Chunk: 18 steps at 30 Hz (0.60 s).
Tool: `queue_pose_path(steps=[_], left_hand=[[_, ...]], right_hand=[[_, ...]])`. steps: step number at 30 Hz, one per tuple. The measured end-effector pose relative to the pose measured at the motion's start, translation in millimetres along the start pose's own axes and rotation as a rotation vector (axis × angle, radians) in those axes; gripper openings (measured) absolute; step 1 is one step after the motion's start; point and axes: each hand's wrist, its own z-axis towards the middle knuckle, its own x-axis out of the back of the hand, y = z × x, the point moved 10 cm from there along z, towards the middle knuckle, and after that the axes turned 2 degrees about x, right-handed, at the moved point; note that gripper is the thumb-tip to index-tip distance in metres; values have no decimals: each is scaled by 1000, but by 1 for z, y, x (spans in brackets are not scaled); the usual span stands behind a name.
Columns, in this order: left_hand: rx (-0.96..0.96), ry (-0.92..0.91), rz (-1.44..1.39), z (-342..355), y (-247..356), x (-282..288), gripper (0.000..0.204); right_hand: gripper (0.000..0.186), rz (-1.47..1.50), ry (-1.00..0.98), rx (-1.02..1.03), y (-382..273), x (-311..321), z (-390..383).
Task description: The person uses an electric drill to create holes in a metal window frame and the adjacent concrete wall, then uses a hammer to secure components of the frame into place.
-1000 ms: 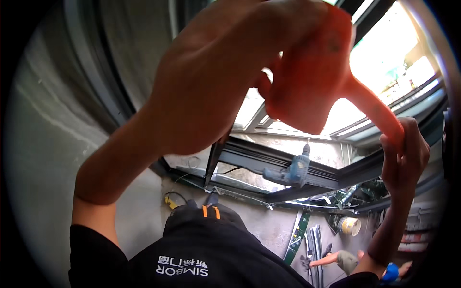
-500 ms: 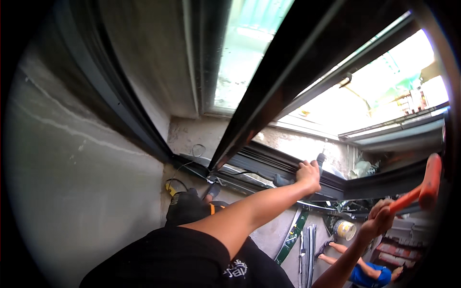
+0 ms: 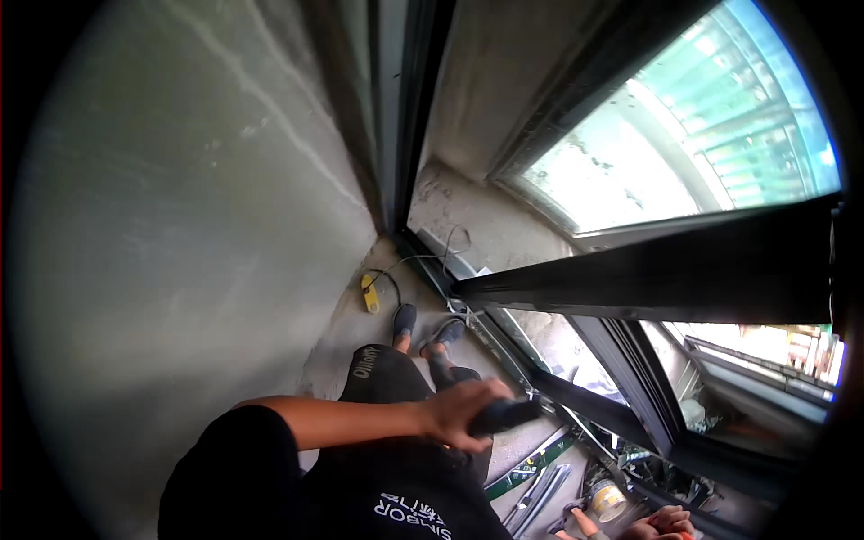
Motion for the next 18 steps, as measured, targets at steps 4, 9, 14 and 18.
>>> queue_pose_path(steps=[4,9,14,18], left_hand=[[384,359,431,-121,-99,106,85],[773,572,602,-234,-341,139,80],[1099,633,733,-311,-605,155,90],[1190,493,983,-324,-748,173,92]], right_hand=[[46,-127,-461,-135,35,-96,-88],[39,-4,-901,-384,157,-140,-281],[33,-57,-1354,-615,266,-141,-480],[49,-65,-1577,-736,323,-177,-558]])
